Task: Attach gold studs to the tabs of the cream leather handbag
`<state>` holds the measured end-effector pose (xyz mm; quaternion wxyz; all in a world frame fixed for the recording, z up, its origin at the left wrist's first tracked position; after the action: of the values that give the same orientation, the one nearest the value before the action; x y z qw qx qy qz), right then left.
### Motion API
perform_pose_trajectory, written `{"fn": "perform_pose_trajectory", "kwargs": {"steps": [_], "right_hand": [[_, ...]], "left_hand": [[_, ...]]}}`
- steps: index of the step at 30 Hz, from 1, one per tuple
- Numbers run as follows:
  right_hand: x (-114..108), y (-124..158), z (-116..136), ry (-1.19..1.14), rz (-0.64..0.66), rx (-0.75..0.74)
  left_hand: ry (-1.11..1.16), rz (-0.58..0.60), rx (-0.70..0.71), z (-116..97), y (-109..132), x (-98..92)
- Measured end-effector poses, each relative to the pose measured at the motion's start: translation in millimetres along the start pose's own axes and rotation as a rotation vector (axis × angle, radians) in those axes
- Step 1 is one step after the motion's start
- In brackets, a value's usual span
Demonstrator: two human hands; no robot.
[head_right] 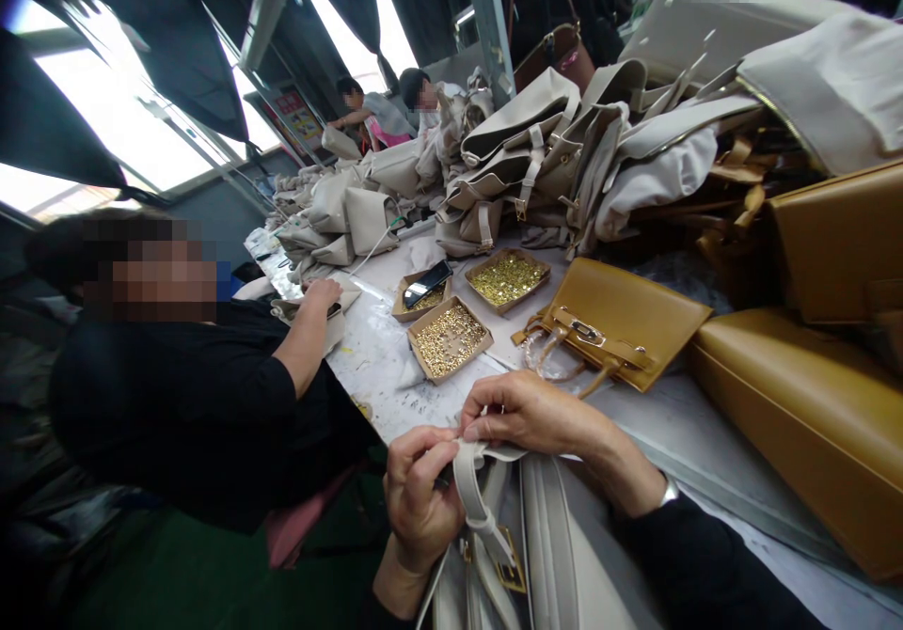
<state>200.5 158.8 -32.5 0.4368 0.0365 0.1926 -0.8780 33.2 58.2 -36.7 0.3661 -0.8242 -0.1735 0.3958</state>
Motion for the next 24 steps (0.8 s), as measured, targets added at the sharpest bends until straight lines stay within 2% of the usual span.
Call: {"fn": "perform_pose_trajectory", "kwargs": {"steps": [4, 9, 11, 18, 22, 24], "right_hand": [[0.0, -0.9, 2.4, 0.112, -0.003, -0.047], [0.2, -0.6, 0.1, -0.179, -0.014, -0.042], [-0.1, 0.2, -1.7, -0.228, -0.016, -0.030], [-0.8, 1.5, -2.2, -0.047, -0.001, 0.029], [-1.2, 0.0, 0.1, 0.092, -0.005, -0.027], [-0.7, -0.5, -0.3, 0.088, -0.022, -0.047]], "left_hand": [[0.008, 0.001, -0.002, 0.7, 0.2, -0.2], [-0.012, 0.000, 0.000, -0.3, -1.0, 0.6], [-0.017, -0.002, 0.002, -1.1, -0.9, 1.1], [-0.004, 0.006, 0.010, -1.3, 0.0, 2.5], [-0.010, -0.007, 0.006, 0.3, 0.3, 2.6], [-0.015, -0.019, -0.004, 0.8, 0.1, 2.8]]}}
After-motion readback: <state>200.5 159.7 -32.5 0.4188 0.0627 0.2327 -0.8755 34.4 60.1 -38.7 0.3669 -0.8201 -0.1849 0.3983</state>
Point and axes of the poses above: each hand's wrist, its own y-axis away from the middle knuckle, its own x-axis out of the palm, z = x × y, the point moved 2 cm from there along -y, towards the middle knuckle, and after that the axes turned 12 degrees about -x, right-handed, at the moved point
